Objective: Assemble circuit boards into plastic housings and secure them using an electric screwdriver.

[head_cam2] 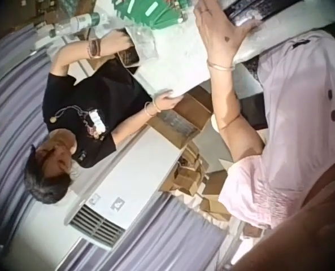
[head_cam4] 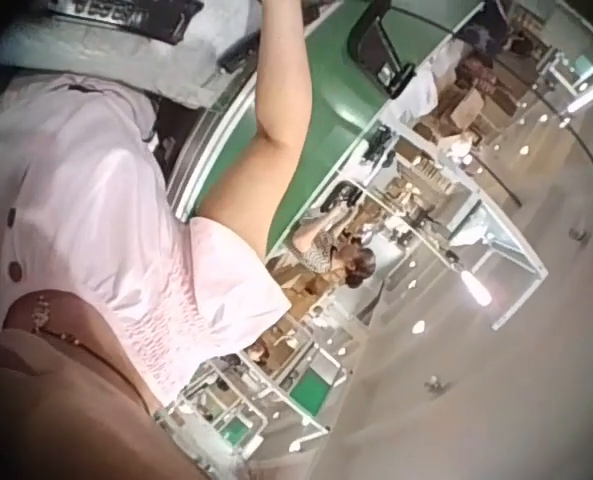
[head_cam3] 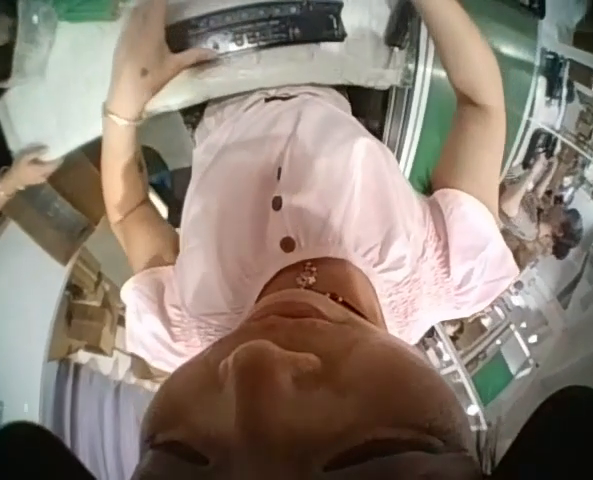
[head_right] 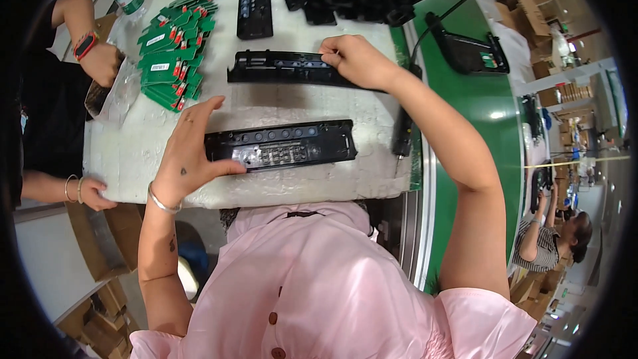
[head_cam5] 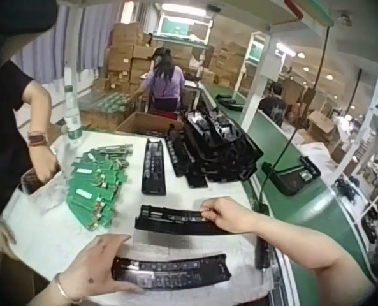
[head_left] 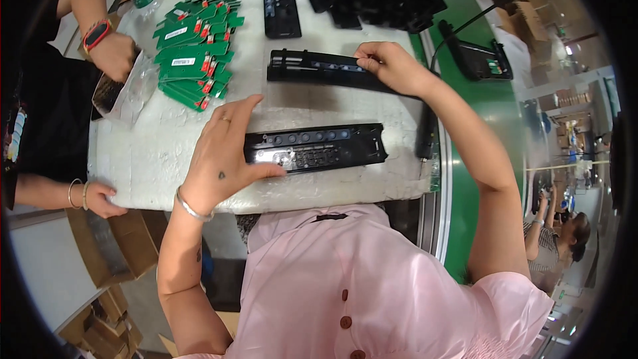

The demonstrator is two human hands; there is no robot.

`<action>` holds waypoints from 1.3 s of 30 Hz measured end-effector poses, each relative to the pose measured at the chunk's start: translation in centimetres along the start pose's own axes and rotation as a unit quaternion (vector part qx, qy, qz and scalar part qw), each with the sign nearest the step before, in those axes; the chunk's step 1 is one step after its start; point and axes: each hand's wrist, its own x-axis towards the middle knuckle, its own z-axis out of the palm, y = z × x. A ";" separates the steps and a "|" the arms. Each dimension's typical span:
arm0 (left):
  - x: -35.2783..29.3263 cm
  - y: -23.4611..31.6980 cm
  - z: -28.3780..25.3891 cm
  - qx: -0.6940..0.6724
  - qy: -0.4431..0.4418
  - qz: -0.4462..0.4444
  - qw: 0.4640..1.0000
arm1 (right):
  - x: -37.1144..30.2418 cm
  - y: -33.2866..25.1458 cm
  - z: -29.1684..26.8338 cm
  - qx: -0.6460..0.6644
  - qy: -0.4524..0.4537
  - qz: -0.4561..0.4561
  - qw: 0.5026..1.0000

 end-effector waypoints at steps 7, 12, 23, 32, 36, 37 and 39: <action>-1.1 0.7 1.0 0.068 -0.106 -0.008 0.992 | -0.9 -1.8 7.6 -0.111 0.069 -0.127 0.983; -0.8 0.1 2.3 0.059 -0.145 0.024 0.987 | 2.5 -2.9 4.6 -0.050 -0.031 -0.063 0.996; -1.1 1.2 2.7 0.066 -0.153 0.009 0.986 | 24.2 -0.8 6.3 -0.435 0.050 -0.251 0.863; -0.5 1.0 1.3 0.010 -0.099 0.013 0.995 | 20.6 -4.1 0.6 -0.469 0.195 -0.451 0.734; 0.5 0.1 -1.3 -0.011 0.059 0.044 0.997 | 13.2 -5.9 -0.5 -0.433 0.236 -0.448 0.746; 1.0 0.0 -2.0 -0.012 0.107 0.047 0.993 | 11.2 -6.5 0.3 -0.437 0.222 -0.417 0.765; 2.5 -0.3 -2.7 0.001 0.151 0.030 0.988 | 7.3 -6.8 1.4 -0.424 0.149 -0.345 0.824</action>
